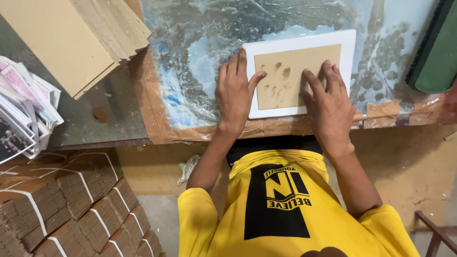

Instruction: The person places a brown card onto a white rectangular base, presses it down with their fingers, and then rubs a green block across the assembly before moving it aside to repeat the process.

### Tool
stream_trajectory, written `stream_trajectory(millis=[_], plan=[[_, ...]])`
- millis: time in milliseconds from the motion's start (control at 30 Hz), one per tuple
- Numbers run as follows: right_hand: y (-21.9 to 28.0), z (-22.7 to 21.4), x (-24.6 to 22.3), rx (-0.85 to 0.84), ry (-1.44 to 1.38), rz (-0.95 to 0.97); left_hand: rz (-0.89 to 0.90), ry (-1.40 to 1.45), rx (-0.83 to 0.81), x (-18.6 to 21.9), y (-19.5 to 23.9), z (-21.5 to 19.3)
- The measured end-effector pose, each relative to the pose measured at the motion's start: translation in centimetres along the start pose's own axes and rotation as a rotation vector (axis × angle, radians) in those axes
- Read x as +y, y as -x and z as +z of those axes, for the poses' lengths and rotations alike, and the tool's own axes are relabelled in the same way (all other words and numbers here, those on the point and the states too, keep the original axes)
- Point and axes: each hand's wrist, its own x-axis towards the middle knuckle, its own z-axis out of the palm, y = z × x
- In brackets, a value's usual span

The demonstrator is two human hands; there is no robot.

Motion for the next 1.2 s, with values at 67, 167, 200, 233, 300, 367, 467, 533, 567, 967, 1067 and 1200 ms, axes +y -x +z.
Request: stream_trajectory(millis=[67, 167, 200, 233, 300, 367, 467, 533, 567, 967, 1067, 1200], plan=[[0.1, 0.1, 0.1, 0.001, 0.002, 0.012, -0.005, 0.018, -0.004, -0.1, 0.0, 0.2], [0.1, 0.3, 0.1, 0.006, -0.002, 0.016, -0.015, 0.043, -0.026, -0.3, -0.4, 0.1], [0.1, 0.3, 0.1, 0.010, -0.007, 0.013, -0.016, 0.050, -0.034, -0.3, -0.5, -0.1], [0.1, 0.3, 0.1, 0.009, -0.012, 0.016, -0.017, 0.056, -0.043, -0.3, -0.6, -0.2], [0.1, 0.2, 0.1, 0.006, -0.022, 0.020, -0.027, 0.085, -0.064, -0.2, -0.9, -0.4], [0.1, 0.2, 0.2, 0.016, -0.028, 0.012, -0.027, 0.120, -0.064, -0.1, -1.1, -0.6], [0.1, 0.3, 0.2, 0.012, -0.036, 0.014, -0.015, 0.189, -0.055, -0.3, -1.2, -0.8], [0.1, 0.3, 0.3, 0.017, -0.033, 0.013, -0.013, 0.239, -0.089, -0.5, -1.2, -0.9], [0.2, 0.4, 0.3, 0.023, -0.029, 0.008, -0.028, 0.254, -0.080, -0.6, -1.1, -0.9], [0.3, 0.8, 0.7, 0.049, -0.017, 0.000, 0.035, 0.186, 0.148, -1.5, -2.8, 0.8], [0.6, 0.9, 0.7, 0.043, -0.019, 0.005, 0.125, 0.060, 0.123, -1.9, -3.3, 0.9], [0.5, 0.9, 0.7, 0.051, -0.031, -0.003, 0.100, 0.242, 0.028, -1.7, -3.1, 0.7]])
